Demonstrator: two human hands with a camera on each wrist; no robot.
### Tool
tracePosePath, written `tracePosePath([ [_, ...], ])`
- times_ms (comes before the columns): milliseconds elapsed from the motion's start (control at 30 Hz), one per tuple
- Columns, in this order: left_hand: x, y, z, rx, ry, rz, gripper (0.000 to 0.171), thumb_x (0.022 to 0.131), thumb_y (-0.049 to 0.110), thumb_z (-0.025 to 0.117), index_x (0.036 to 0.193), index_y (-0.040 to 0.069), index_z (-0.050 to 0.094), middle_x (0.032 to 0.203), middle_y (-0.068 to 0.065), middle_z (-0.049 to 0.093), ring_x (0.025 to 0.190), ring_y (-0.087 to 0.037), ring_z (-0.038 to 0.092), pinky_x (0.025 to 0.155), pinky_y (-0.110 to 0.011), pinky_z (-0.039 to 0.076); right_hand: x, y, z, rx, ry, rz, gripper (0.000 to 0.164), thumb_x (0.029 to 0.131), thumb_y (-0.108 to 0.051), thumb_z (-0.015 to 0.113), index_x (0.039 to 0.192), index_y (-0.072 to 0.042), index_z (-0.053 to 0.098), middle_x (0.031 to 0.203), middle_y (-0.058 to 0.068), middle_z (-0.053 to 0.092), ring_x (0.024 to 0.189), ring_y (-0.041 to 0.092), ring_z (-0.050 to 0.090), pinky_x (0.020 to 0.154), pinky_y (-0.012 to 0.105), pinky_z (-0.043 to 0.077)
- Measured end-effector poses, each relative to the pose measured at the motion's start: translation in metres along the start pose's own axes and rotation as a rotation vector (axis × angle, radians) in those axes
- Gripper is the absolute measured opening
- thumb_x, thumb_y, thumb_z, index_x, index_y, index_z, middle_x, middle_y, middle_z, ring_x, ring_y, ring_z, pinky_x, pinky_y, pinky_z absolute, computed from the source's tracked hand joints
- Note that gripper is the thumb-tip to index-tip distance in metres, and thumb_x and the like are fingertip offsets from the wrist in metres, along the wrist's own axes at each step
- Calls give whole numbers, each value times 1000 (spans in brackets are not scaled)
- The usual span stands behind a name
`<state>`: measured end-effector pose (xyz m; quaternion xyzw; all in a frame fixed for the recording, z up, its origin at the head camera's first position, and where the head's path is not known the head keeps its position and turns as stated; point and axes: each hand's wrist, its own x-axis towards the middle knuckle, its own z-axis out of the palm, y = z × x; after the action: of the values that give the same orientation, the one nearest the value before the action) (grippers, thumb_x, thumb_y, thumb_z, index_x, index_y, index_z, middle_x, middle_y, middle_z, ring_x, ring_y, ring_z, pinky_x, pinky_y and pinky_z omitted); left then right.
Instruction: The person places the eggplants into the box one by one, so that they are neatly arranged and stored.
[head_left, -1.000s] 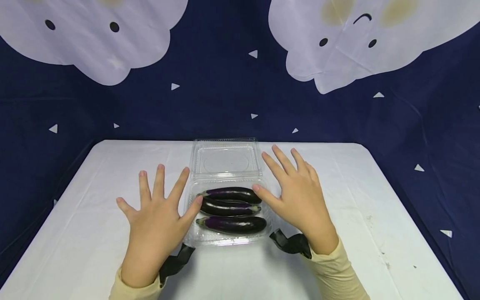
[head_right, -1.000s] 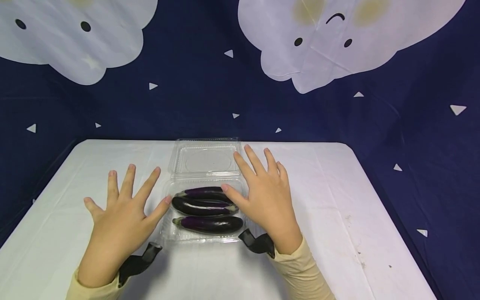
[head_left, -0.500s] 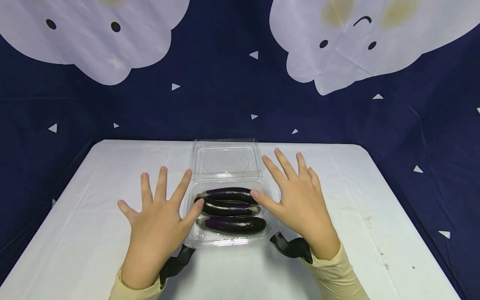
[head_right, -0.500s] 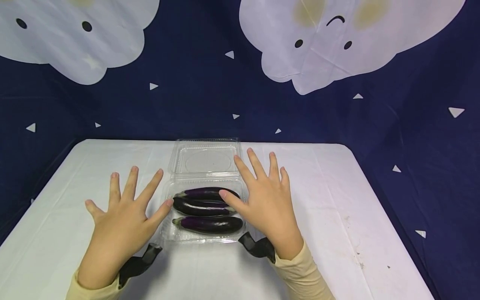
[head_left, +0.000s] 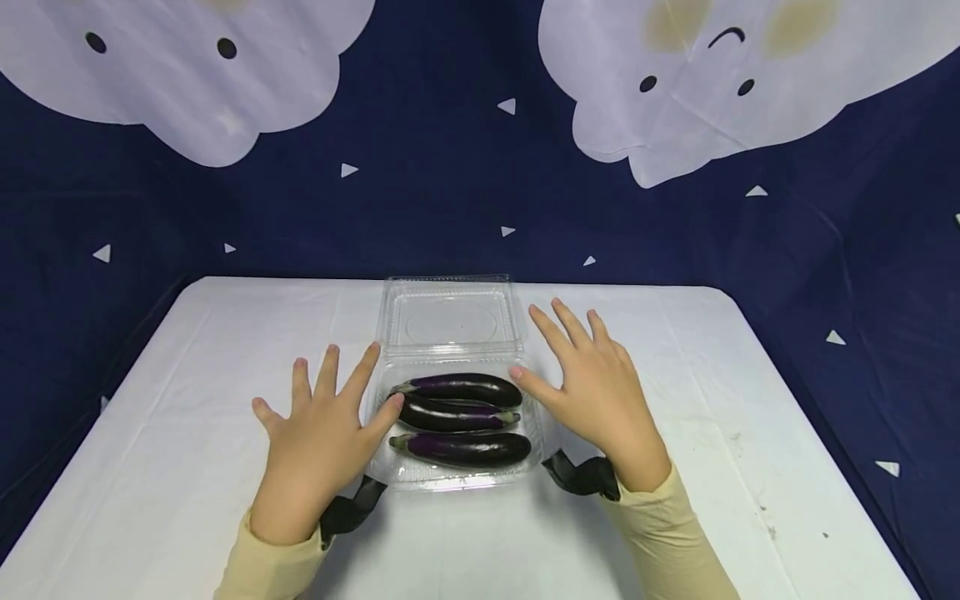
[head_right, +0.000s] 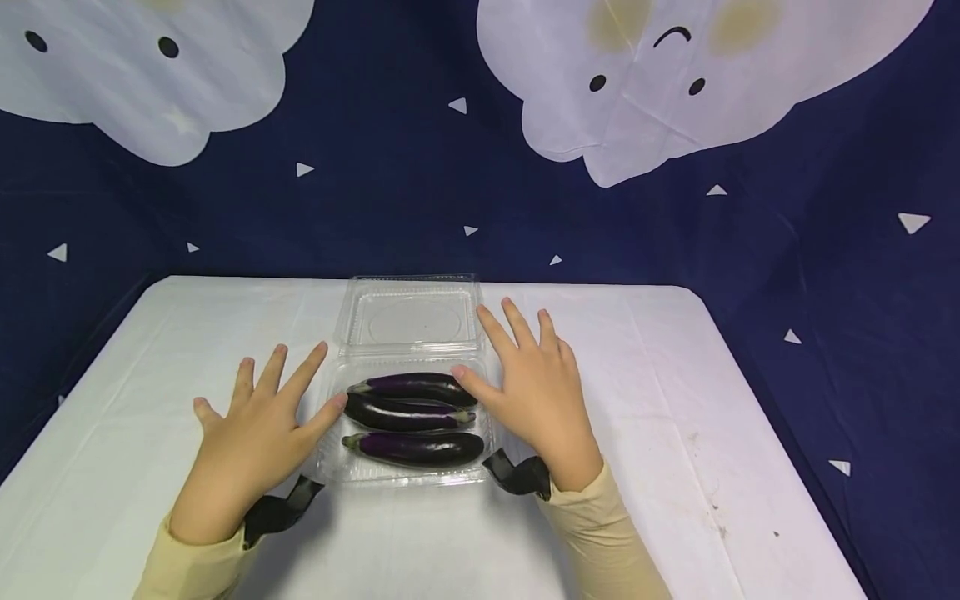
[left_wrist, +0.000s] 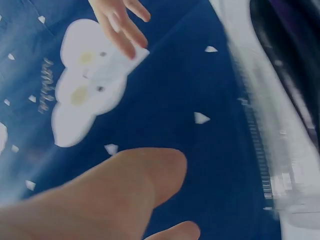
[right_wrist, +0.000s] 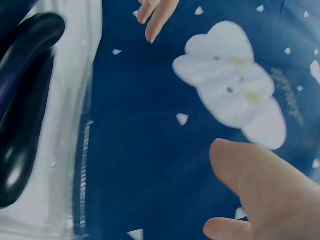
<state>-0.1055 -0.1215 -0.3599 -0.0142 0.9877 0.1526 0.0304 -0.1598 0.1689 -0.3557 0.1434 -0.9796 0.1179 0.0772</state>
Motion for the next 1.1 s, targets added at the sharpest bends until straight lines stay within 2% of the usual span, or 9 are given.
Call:
tracePosePath([
  [233, 24, -20, 1, -75, -91, 5, 79, 96, 70, 36, 160, 26, 18, 161, -28, 20, 143, -61, 12, 97, -87, 4, 19, 15, 17, 73, -57, 19, 81, 91, -74, 44, 158, -36, 21, 165, 3, 25, 145, 47, 29, 102, 70, 36],
  [367, 45, -32, 1, -138, -140, 53, 80, 98, 65, 38, 160, 19, 17, 161, -26, 24, 143, -59, 19, 104, -81, 9, 34, 29, 32, 184, -107, 12, 80, 92, -72, 45, 159, -35, 21, 163, 3, 29, 145, 38, 35, 107, 65, 36],
  [467, 65, -41, 4, -207, -176, 96, 80, 100, 58, 40, 160, 11, 15, 160, -25, 27, 143, -54, 25, 111, -72, 17, 46, 41, 46, 311, -190, 18, 82, 92, -72, 45, 159, -34, 17, 163, 3, 30, 147, 33, 34, 113, 59, 32],
  [567, 84, -51, 12, -312, -230, 116, 79, 103, 52, 40, 159, 4, 12, 161, -25, 25, 145, -50, 25, 115, -65, 22, 57, 51, 59, 446, -274, 39, 84, 93, -70, 46, 160, -32, 13, 160, 8, 35, 145, 35, 37, 115, 57, 30],
  [633, 94, -56, 20, -389, -269, 124, 79, 104, 49, 40, 159, 1, 10, 161, -26, 23, 146, -49, 22, 116, -63, 20, 64, 55, 64, 526, -321, 54, 84, 95, -66, 48, 161, -30, 10, 157, 12, 40, 141, 39, 42, 114, 58, 32],
  [800, 111, -63, 37, -638, -334, 170, 74, 106, 36, 44, 156, -6, 9, 160, -29, 23, 148, -47, 19, 118, -59, 20, 75, 61, 72, 645, -406, 69, 85, 99, -54, 51, 161, -20, 5, 151, 17, 47, 134, 40, 50, 111, 55, 37],
  [900, 116, -63, 44, -757, -337, 147, 71, 106, 28, 46, 156, -6, 10, 157, -29, 30, 146, -45, 28, 113, -55, 34, 79, 64, 75, 671, -436, 70, 86, 101, -48, 51, 161, -11, 2, 150, 19, 46, 136, 40, 47, 113, 53, 35],
  [1000, 120, -62, 48, -838, -328, 94, 68, 105, 24, 46, 157, -4, 12, 153, -27, 37, 138, -41, 41, 99, -44, 47, 82, 64, 77, 667, -447, 75, 85, 102, -46, 50, 160, -5, 3, 148, 21, 48, 138, 38, 46, 115, 52, 33],
  [1100, 121, -62, 51, -883, -319, 54, 65, 105, 23, 46, 157, -1, 15, 148, -27, 41, 129, -37, 48, 86, -33, 48, 84, 63, 79, 651, -455, 60, 83, 103, -44, 49, 159, -1, 6, 146, 23, 49, 138, 38, 45, 116, 51, 32],
])
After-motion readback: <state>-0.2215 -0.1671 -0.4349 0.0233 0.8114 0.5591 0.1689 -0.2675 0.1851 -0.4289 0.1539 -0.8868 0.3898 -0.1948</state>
